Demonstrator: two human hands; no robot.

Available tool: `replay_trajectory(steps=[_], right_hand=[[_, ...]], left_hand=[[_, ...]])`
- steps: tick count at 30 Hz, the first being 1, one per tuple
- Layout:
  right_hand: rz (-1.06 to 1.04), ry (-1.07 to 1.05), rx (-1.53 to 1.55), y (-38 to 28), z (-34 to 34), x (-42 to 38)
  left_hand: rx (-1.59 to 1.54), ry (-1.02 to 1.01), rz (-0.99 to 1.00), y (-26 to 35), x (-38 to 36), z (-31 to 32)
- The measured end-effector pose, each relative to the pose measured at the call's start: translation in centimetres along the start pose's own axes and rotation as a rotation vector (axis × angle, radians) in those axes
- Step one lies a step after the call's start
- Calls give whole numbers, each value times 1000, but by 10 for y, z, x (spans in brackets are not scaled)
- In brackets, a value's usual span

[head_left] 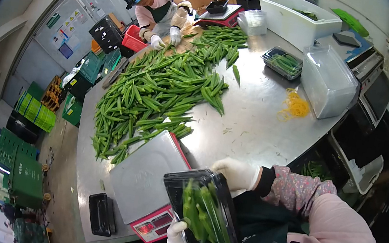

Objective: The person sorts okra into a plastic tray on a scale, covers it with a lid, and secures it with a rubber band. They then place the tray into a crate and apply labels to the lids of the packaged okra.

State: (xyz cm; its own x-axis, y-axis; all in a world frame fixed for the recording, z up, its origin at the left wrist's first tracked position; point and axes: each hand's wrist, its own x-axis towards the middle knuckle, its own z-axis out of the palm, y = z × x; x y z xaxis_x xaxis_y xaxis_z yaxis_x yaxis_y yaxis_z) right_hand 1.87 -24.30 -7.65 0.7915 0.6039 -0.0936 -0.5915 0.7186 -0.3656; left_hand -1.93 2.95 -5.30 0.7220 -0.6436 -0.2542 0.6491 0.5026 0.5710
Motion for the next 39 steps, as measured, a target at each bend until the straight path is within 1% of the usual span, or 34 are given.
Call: replay_trajectory(steps=[1,3,4,5,6,7,8,9,10,11,12,13,15,16,18,19,21,23,24,25,26,27,28,29,30,31,32,34,35,37,39], right_hand=[[20,-31,79,-4,-5,4],[62,-92,238,-14,-11,9],[49,74,28,-25,-1,11],[103,62,97,-36,2,12],[133,-14,56,-46,8,9],[163,-90,16,-55,17,4],[147,-86,-208,-65,23,-3],[151,-88,-205,-71,34,-11],[169,-146,-523,-76,47,-21],[184,-204,-843,-82,60,-30],[227,-195,-968,-88,71,-40],[233,-197,-968,-90,77,-49],[249,-267,-1242,-95,83,-68],[251,-267,-1238,-98,90,-79],[262,-299,-1423,-104,101,-97],[140,-336,-1462,-103,96,-105],[14,-312,-1507,-98,100,-123],[-137,-399,-1485,-84,103,-130],[-163,-424,-1487,-74,105,-128],[-110,-371,-1516,-63,113,-127],[-107,-279,-1516,-51,114,-124],[-106,-186,-1517,-40,114,-121],[-295,-146,-1433,-34,105,-112],[-565,-61,-1508,-32,93,-101],[-583,153,-1557,-33,80,-95],[-600,370,-1598,-34,66,-87],[-602,370,-1598,-30,44,-78],[-560,339,-2224,-13,-12,-55],[-499,280,-2354,10,-34,-45],[-425,129,-2381,38,-35,-31],[-394,107,-2418,38,-46,-19]], left_hand=[[-20,-141,-41,3,0,-2],[18,-158,-50,5,5,4],[106,-112,-68,5,7,13],[193,-66,-88,6,7,18],[230,-96,-145,2,11,2],[231,-93,-146,5,13,12],[360,-83,-149,8,16,25],[487,-70,-150,11,16,37],[528,-56,-193,14,15,43],[525,-51,-189,16,13,44],[507,-25,-227,17,12,44],[488,0,-266,16,12,43],[459,-16,-234,11,12,35],[432,-34,-205,10,12,33],[398,-21,-184,10,8,40],[364,-9,-157,10,7,44],[293,45,-106,6,7,46],[264,129,-83,5,4,38],[184,141,-46,4,5,43],[105,154,-9,3,6,47],[61,206,14,1,4,41],[82,257,58,1,3,30],[105,293,118,4,-1,28],[130,329,176,8,-5,27],[93,341,197,12,-10,18],[96,347,234,20,-16,23],[62,364,273,24,-22,24],[-5,387,317,30,-31,24],[42,399,333,32,-35,22],[45,394,360,35,-39,22],[41,399,370,34,-39,26]])
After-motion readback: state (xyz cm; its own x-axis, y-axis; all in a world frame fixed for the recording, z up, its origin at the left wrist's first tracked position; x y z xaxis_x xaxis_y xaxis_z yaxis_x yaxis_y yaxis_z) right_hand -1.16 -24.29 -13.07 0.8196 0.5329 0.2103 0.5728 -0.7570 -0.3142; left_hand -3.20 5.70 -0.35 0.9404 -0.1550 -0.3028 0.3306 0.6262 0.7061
